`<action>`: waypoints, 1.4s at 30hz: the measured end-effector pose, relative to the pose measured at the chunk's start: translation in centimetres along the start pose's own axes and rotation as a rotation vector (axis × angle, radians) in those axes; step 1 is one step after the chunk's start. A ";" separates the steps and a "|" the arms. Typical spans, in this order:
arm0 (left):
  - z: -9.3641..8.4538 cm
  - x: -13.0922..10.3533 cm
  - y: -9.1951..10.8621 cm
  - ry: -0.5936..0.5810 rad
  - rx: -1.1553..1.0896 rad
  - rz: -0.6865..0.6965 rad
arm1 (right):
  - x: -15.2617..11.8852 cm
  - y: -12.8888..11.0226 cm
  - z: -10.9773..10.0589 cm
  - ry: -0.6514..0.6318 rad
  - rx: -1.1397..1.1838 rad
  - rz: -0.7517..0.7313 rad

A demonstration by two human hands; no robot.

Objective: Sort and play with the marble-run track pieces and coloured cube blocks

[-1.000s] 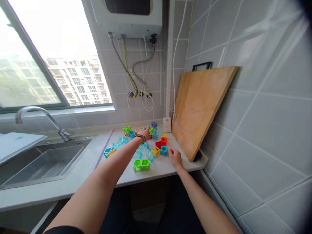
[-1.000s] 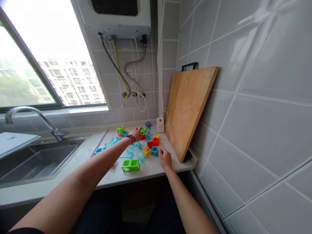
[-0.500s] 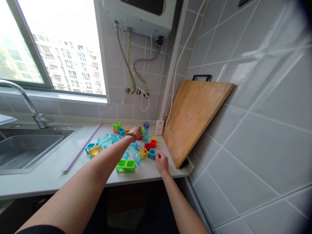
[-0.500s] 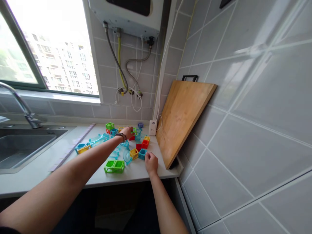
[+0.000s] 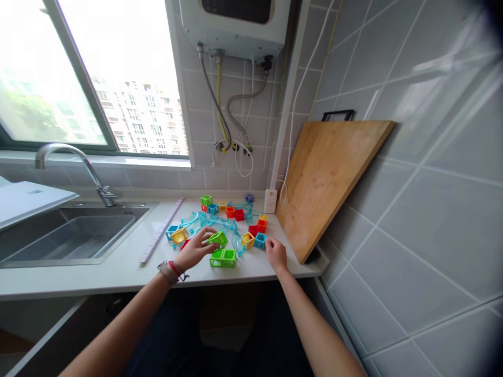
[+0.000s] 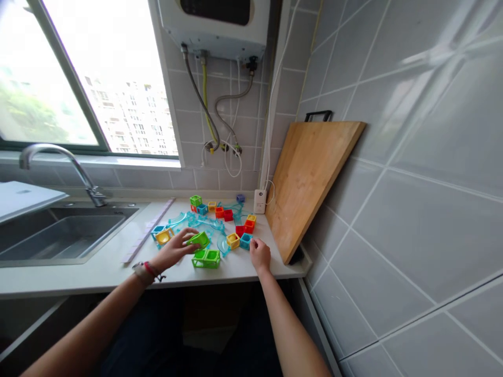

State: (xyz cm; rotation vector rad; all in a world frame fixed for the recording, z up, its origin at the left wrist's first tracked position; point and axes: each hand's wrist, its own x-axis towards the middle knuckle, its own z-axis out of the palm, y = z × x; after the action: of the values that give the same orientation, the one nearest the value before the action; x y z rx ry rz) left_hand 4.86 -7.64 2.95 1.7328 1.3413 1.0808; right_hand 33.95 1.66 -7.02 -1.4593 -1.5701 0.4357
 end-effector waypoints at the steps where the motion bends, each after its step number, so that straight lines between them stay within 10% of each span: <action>1: -0.1 -2.9 0.2 0.018 -0.074 -0.033 | -0.1 0.0 0.0 0.003 0.012 0.005; 4: 0.2 -10.8 0.4 0.110 -0.644 -0.248 | -0.3 -0.1 -0.2 0.003 0.050 0.016; 9: 0.9 -17.1 1.3 0.162 -0.816 -0.317 | -0.7 -0.4 -0.8 -0.025 0.107 0.024; 17: 0.9 -17.9 3.6 0.339 -0.329 -0.045 | -5.4 -5.6 -1.8 -0.089 0.299 0.016; 26: 2.8 -18.9 5.6 0.361 0.044 0.137 | -16.5 -14.7 -2.1 -1.048 0.925 -0.095; 35: 4.6 -20.6 5.4 0.311 0.147 0.137 | -17.6 -14.7 -3.4 -1.170 1.142 0.170; 42: 5.5 -20.8 4.1 0.303 0.072 0.195 | -17.1 -13.6 -2.1 -0.829 1.058 0.266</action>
State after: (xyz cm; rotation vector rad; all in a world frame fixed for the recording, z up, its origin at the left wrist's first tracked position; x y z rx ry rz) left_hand 8.98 -28.99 0.11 1.8356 1.4274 1.4683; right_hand 25.43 -17.95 -1.89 -0.6260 -1.3030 1.8698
